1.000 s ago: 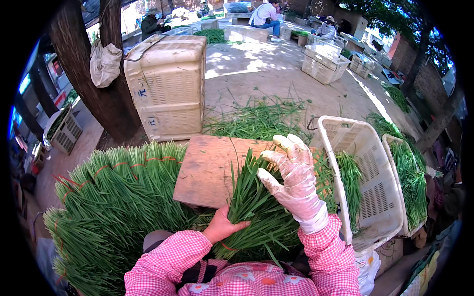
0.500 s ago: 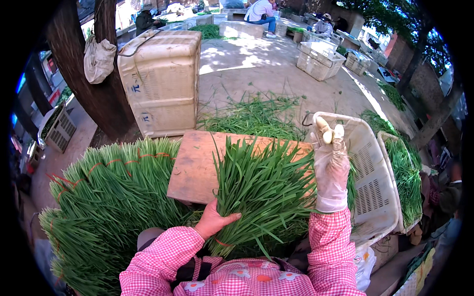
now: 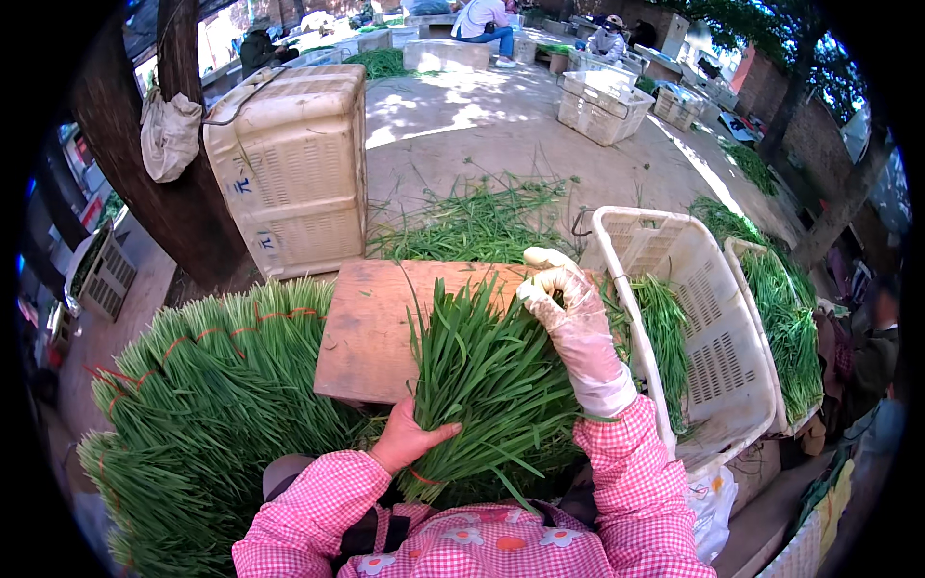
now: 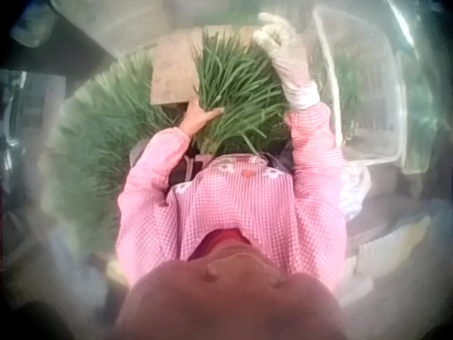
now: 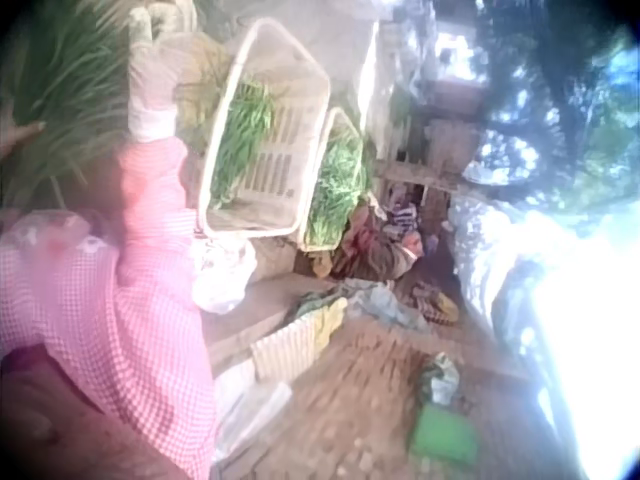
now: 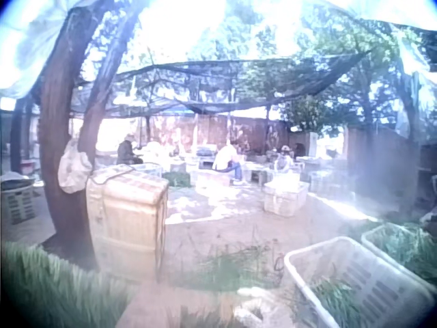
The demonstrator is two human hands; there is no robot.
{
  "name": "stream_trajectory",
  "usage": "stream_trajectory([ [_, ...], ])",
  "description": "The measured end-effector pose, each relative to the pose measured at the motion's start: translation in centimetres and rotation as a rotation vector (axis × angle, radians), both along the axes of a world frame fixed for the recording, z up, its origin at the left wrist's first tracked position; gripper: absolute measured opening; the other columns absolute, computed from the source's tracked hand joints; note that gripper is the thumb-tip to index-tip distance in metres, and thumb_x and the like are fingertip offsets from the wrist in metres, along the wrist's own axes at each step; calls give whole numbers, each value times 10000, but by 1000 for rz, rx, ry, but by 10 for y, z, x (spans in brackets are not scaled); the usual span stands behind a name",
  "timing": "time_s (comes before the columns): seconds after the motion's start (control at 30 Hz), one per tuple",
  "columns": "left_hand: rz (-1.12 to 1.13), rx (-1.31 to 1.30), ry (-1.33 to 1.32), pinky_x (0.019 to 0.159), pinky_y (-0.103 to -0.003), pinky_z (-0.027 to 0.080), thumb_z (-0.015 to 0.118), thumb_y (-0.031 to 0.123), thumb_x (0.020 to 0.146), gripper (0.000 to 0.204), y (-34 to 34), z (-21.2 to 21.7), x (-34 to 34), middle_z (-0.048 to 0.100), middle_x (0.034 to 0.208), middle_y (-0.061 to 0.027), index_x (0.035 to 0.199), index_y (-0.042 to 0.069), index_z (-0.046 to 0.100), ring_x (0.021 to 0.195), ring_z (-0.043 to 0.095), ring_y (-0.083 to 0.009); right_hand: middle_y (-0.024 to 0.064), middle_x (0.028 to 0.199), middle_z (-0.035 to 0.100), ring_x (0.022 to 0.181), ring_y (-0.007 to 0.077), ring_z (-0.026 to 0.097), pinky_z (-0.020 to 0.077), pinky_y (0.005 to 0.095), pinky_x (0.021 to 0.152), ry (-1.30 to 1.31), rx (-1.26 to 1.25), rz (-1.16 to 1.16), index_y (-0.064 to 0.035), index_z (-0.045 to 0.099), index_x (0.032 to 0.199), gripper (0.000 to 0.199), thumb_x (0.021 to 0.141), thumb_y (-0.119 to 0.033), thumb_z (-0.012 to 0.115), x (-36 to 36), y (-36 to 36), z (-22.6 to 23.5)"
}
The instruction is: The person bundles bunches of green vegetables by hand using red elastic bands on a wooden board.
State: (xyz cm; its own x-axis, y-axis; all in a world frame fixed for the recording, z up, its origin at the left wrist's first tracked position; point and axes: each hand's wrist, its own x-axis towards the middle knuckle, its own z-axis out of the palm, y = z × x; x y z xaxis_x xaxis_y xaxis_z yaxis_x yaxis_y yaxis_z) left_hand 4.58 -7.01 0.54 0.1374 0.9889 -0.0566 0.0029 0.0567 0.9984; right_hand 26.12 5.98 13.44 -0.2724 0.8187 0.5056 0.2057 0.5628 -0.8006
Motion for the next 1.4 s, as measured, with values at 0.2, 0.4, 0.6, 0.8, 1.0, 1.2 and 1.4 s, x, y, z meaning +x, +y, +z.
stream_trajectory([
  [0.2,107,8,-132,851,-304,473,736,58,751,381,7,-5,-7,648,1012,-40,1091,32,567,913,596,-129,80,1156,565,974,124,528,390,274,900,1115,-367,139,-45,607,1025,233,923,-246,549,25,17,13],
  [0.4,245,-17,-277,840,-312,482,681,24,785,400,14,-2,-15,620,1063,-33,1152,55,527,937,591,-139,58,848,562,738,137,519,415,272,732,-108,-223,500,-24,562,936,254,947,-270,501,-9,-34,21],
  [0.6,405,-81,-563,820,-347,516,619,62,843,351,30,15,-39,615,1083,-48,1179,62,518,954,607,-172,165,1080,591,860,319,606,495,388,737,-777,180,181,-13,592,894,198,867,-206,554,9,-24,-49],
  [0.8,534,-104,-706,849,-363,504,614,91,853,391,31,21,-49,582,1127,-50,1213,82,462,991,589,-191,138,763,577,716,301,589,474,401,618,-1070,149,-295,-49,573,772,199,869,-223,566,56,-3,-48],
  [1.0,540,-110,-747,843,-339,494,606,105,869,363,33,14,-51,586,1116,-37,1211,76,490,985,579,-169,149,987,596,891,326,598,494,382,748,-735,520,-398,-44,579,980,183,799,-54,610,43,-7,-20],
  [1.2,472,-108,-602,851,-337,492,600,127,877,357,28,9,-34,584,1128,-40,1212,75,489,995,577,-169,110,1112,563,971,283,576,487,367,799,-467,574,52,-90,573,1069,310,767,-66,639,-23,-47,-7],
  [1.4,385,-94,-566,839,-323,488,621,138,873,354,21,8,-26,595,1123,-44,1198,57,504,978,581,-154,99,1105,569,958,261,560,461,386,800,-785,540,25,-107,526,1231,509,784,-316,647,-52,-57,-40],
])
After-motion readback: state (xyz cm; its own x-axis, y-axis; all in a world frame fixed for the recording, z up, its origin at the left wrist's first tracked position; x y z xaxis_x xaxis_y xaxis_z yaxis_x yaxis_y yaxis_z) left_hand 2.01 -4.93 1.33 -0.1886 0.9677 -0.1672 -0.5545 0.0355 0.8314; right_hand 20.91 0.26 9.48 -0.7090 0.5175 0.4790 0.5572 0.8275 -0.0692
